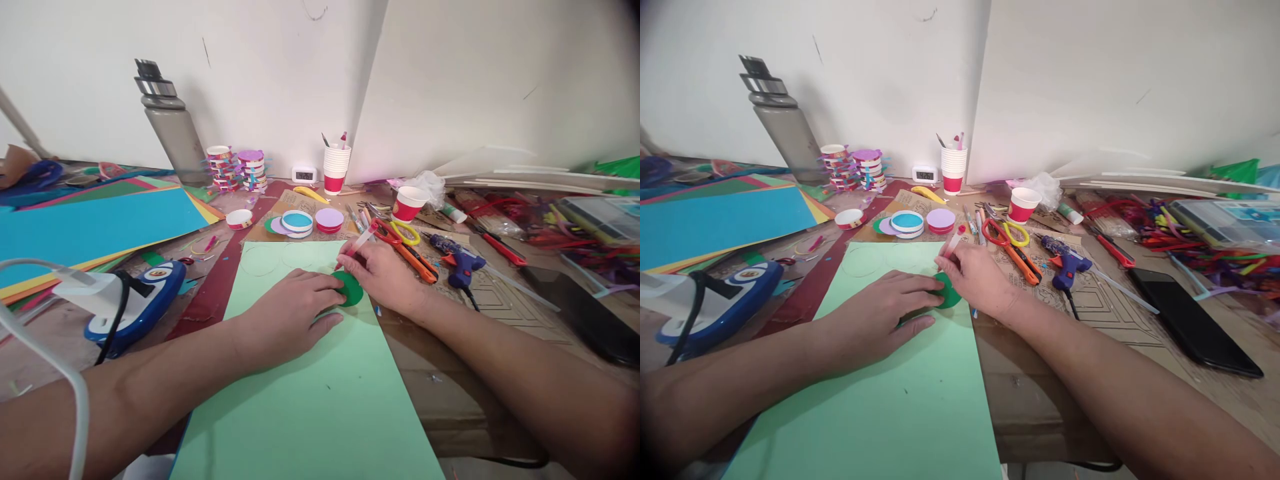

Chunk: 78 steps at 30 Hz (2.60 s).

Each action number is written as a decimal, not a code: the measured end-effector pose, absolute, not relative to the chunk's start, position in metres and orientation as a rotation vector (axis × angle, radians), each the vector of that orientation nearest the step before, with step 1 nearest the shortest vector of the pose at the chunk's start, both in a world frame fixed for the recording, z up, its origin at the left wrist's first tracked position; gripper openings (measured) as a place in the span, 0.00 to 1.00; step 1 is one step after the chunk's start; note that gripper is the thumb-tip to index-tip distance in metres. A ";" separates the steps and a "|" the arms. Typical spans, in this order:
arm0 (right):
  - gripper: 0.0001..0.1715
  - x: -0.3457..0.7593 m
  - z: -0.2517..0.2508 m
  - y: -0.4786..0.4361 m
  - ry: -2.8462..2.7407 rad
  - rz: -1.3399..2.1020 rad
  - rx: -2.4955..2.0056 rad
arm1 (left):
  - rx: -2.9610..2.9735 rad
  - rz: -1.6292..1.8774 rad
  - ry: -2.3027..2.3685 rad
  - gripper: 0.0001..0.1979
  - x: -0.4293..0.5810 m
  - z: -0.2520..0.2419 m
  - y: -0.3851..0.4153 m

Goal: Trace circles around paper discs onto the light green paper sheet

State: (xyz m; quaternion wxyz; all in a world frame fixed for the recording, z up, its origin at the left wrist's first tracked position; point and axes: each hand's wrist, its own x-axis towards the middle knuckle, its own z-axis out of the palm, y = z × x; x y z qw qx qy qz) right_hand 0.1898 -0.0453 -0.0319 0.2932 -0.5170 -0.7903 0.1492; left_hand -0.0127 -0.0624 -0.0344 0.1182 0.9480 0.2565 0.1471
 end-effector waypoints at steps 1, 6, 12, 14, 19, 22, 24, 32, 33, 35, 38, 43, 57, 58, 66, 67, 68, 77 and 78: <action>0.10 0.190 -0.032 -0.045 -2.107 0.394 -1.380 | 2.771 0.426 0.749 0.12 -0.013 -0.034 -0.063; 0.10 0.190 -0.031 -0.046 -2.113 0.386 -1.381 | 2.767 0.421 0.744 0.12 -0.013 -0.034 -0.063; 0.09 0.189 -0.031 -0.046 -2.118 0.369 -1.402 | 2.769 0.421 0.741 0.12 -0.013 -0.034 -0.062; 0.09 0.188 -0.031 -0.046 -2.121 0.364 -1.412 | 2.769 0.421 0.744 0.12 -0.012 -0.034 -0.062; 0.09 0.188 -0.030 -0.046 -2.134 0.330 -1.427 | 2.775 0.429 0.742 0.13 -0.012 -0.035 -0.062; 0.09 0.188 -0.030 -0.046 -2.127 0.323 -1.416 | 2.781 0.414 0.743 0.13 -0.011 -0.035 -0.062; 0.10 0.189 -0.030 -0.046 -2.123 0.332 -1.413 | 2.780 0.409 0.750 0.12 -0.011 -0.035 -0.062; 0.10 0.190 -0.029 -0.046 -2.135 0.322 -1.437 | 2.788 0.417 0.754 0.12 -0.012 -0.032 -0.063; 0.09 0.191 -0.029 -0.046 -2.133 0.316 -1.439 | 2.790 0.419 0.755 0.12 -0.012 -0.032 -0.063; 0.09 0.192 -0.029 -0.046 -2.133 0.306 -1.444 | 2.792 0.419 0.754 0.12 -0.012 -0.032 -0.063; 0.09 0.193 -0.028 -0.046 -2.137 0.298 -1.460 | 2.790 0.415 0.756 0.12 -0.012 -0.032 -0.063; 0.10 0.194 -0.026 -0.046 -2.136 0.299 -1.504 | 2.787 0.403 0.769 0.12 -0.012 -0.032 -0.063; 0.10 0.198 -0.025 -0.047 -2.134 0.252 -1.530 | 2.779 0.407 0.771 0.13 -0.012 -0.031 -0.063; 0.10 0.198 -0.025 -0.047 -2.131 0.245 -1.527 | 2.782 0.403 0.773 0.13 -0.012 -0.031 -0.063; 0.10 0.199 -0.021 -0.049 -2.127 0.218 -1.559 | 2.763 0.398 0.773 0.13 -0.013 -0.031 -0.063; 0.10 0.200 -0.021 -0.049 -2.124 0.215 -1.563 | 2.762 0.403 0.772 0.13 -0.013 -0.031 -0.063; 0.10 0.200 -0.020 -0.049 -2.122 0.215 -1.566 | 2.762 0.409 0.770 0.13 -0.013 -0.031 -0.063; 0.08 0.202 -0.019 -0.052 -2.113 0.274 -1.542 | 2.765 0.388 0.782 0.14 -0.012 -0.030 -0.063; 0.08 0.202 -0.019 -0.052 -2.113 0.275 -1.541 | 2.764 0.385 0.785 0.14 -0.012 -0.029 -0.063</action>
